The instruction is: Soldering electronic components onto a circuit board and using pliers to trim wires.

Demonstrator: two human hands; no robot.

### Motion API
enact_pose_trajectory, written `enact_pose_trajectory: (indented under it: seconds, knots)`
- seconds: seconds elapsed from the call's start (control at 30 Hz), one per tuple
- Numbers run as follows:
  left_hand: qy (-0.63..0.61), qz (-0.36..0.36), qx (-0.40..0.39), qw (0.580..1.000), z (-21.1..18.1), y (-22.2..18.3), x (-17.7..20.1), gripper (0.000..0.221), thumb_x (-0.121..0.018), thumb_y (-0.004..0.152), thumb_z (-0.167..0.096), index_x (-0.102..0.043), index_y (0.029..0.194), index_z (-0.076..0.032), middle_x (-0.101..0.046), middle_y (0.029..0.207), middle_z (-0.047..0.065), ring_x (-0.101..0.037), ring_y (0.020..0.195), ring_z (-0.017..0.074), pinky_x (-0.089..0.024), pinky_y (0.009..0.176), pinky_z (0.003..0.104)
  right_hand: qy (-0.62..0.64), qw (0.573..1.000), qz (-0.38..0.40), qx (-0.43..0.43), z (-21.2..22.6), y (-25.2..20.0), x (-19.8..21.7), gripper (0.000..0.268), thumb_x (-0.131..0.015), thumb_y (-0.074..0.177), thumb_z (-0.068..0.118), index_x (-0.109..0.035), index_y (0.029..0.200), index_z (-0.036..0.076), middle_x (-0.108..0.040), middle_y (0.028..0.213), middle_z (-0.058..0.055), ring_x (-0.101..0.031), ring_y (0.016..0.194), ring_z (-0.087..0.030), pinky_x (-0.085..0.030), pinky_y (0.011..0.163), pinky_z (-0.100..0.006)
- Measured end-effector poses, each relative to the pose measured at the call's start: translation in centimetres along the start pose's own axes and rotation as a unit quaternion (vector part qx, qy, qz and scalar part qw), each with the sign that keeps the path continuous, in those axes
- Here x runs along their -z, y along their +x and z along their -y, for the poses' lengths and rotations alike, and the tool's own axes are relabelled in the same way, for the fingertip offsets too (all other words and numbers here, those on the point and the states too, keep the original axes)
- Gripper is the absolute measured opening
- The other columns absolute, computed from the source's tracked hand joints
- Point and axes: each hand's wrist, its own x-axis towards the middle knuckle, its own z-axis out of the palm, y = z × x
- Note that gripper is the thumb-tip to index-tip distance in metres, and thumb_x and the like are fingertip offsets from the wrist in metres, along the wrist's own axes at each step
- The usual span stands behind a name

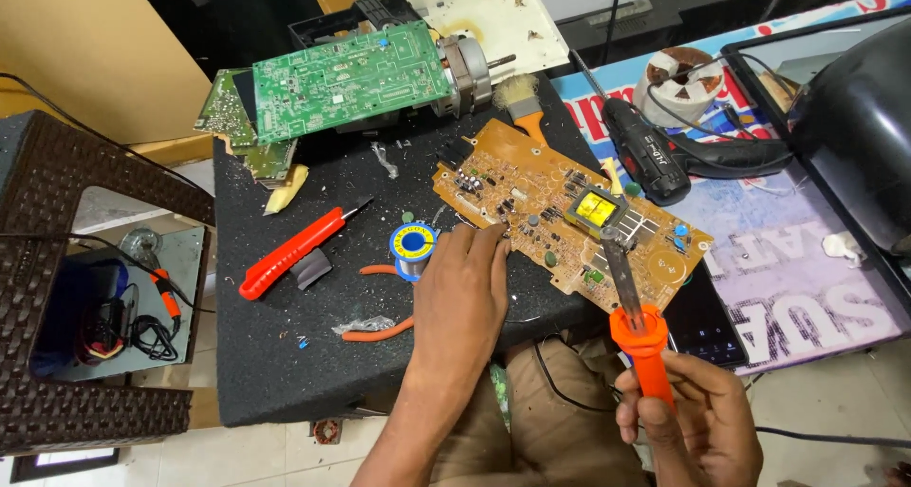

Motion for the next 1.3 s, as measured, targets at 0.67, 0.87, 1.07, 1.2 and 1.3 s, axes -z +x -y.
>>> enact_pose_trajectory:
  seconds: [0.67, 0.87, 1.07, 1.2, 1.3]
  knots:
    - [-0.125, 0.011, -0.041, 0.991, -2.0, 0.3, 0.4, 0.025, -0.065, 0.099, -0.031, -0.071, 0.106, -0.008, -0.068, 0.092, 0.008, -0.062, 0.085, 0.0282, -0.049, 0.068, 0.041, 0.001, 1.000, 0.025, 0.010, -2.3, 0.5, 2.5, 0.047, -0.066, 0.088, 0.018, -0.053, 0.129, -0.001, -0.074, 0.095, -0.028, -0.067, 0.059, -0.026, -0.055, 0.050, -0.034]
    - [-0.120, 0.028, -0.007, 0.992, -2.0, 0.4, 0.1, 0.020, -0.065, 0.099, -0.029, -0.072, 0.102, -0.010, -0.068, 0.088, 0.003, -0.061, 0.081, 0.0241, -0.048, 0.063, 0.040, -0.003, 1.000, -0.003, -0.019, -1.6, 0.3, 1.9, 0.046, -0.066, 0.087, 0.016, -0.054, 0.127, -0.004, -0.072, 0.094, -0.032, -0.064, 0.059, -0.029, -0.053, 0.050, -0.036]
    - [-0.139, 0.029, -0.005, 0.990, -1.9, 0.4, 0.1, 0.018, -0.067, 0.098, -0.028, -0.072, 0.099, -0.011, -0.069, 0.088, 0.002, -0.061, 0.080, 0.0235, -0.048, 0.062, 0.039, 0.020, 1.000, -0.007, 0.008, -1.3, 0.3, 1.4, 0.046, -0.067, 0.087, 0.020, -0.055, 0.126, -0.001, -0.072, 0.095, -0.030, -0.062, 0.056, -0.026, -0.051, 0.052, -0.035]
    - [-0.128, 0.032, 0.000, 0.991, -1.9, 0.4, 0.1, 0.018, -0.067, 0.098, -0.028, -0.072, 0.099, -0.012, -0.071, 0.090, 0.002, -0.062, 0.082, 0.0240, -0.048, 0.064, 0.040, 0.002, 1.000, -0.011, -0.001, -1.2, 0.3, 1.3, 0.046, -0.065, 0.088, 0.019, -0.054, 0.127, -0.003, -0.071, 0.094, -0.030, -0.061, 0.055, -0.027, -0.049, 0.049, -0.035]
    - [-0.132, 0.035, 0.003, 0.991, -1.9, 0.1, 0.2, 0.019, -0.065, 0.099, -0.030, -0.072, 0.100, -0.012, -0.071, 0.091, 0.002, -0.061, 0.083, 0.0234, -0.049, 0.066, 0.039, 0.001, 1.000, -0.010, 0.008, -0.9, 0.2, 1.2, 0.045, -0.064, 0.088, 0.018, -0.054, 0.126, -0.004, -0.070, 0.094, -0.030, -0.060, 0.053, -0.028, -0.049, 0.049, -0.035]
